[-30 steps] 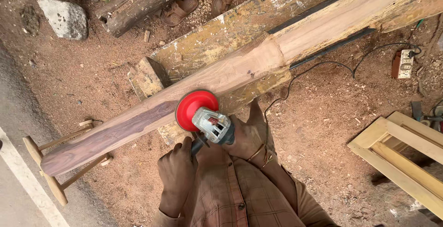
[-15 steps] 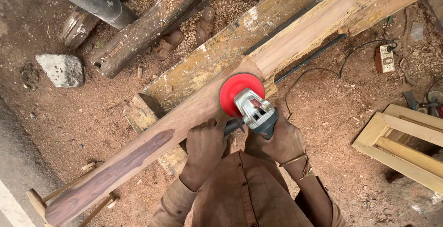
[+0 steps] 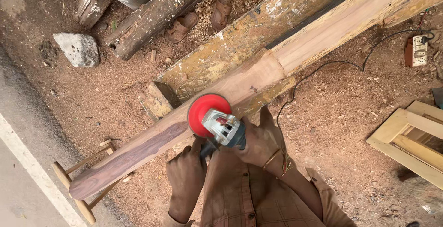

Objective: The person uses an angle grinder with a sanding disc to smooth the surface of a long wooden log. They move the tool along the length of the log, rotating it to sand different sides, and occasionally pause to reposition the log or adjust their grip.

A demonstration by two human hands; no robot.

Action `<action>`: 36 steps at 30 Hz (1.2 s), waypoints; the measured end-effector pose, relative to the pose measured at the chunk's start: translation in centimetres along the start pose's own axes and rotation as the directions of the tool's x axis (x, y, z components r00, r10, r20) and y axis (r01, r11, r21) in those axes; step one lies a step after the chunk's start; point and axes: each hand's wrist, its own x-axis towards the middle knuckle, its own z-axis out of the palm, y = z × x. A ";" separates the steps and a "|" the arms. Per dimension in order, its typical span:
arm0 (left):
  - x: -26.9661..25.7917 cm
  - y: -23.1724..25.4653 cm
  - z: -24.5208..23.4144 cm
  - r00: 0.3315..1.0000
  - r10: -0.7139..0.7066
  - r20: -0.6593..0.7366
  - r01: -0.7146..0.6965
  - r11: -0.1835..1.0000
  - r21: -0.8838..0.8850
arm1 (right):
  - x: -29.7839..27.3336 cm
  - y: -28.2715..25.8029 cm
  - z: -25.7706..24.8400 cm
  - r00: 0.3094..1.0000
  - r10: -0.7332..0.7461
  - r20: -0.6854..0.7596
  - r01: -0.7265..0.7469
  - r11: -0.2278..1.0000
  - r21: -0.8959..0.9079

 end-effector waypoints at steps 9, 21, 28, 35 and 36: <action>-12.4 -9.7 5.6 0.862 -0.491 -0.127 0.507 0.844 0.174 | 0.1 -6.7 10.5 0.820 -0.444 0.361 0.463 0.886 0.038; 1.3 3.2 3.2 0.906 0.386 -0.171 -0.407 0.908 -0.105 | -4.7 2.7 -1.1 0.901 0.190 -0.390 -0.131 0.976 0.173; 6.7 7.8 1.5 0.780 0.619 -0.092 -0.622 0.783 0.001 | -3.3 7.0 -0.5 0.780 0.340 -0.525 -0.243 0.938 0.247; 4.8 5.4 1.6 0.885 0.466 0.014 -0.466 0.885 0.000 | -1.8 5.4 1.7 0.874 0.245 -0.421 -0.100 0.936 0.336; 4.0 4.6 1.4 0.909 0.412 0.059 -0.410 0.911 -0.037 | -1.8 4.6 2.1 0.859 0.152 -0.489 0.015 0.947 0.320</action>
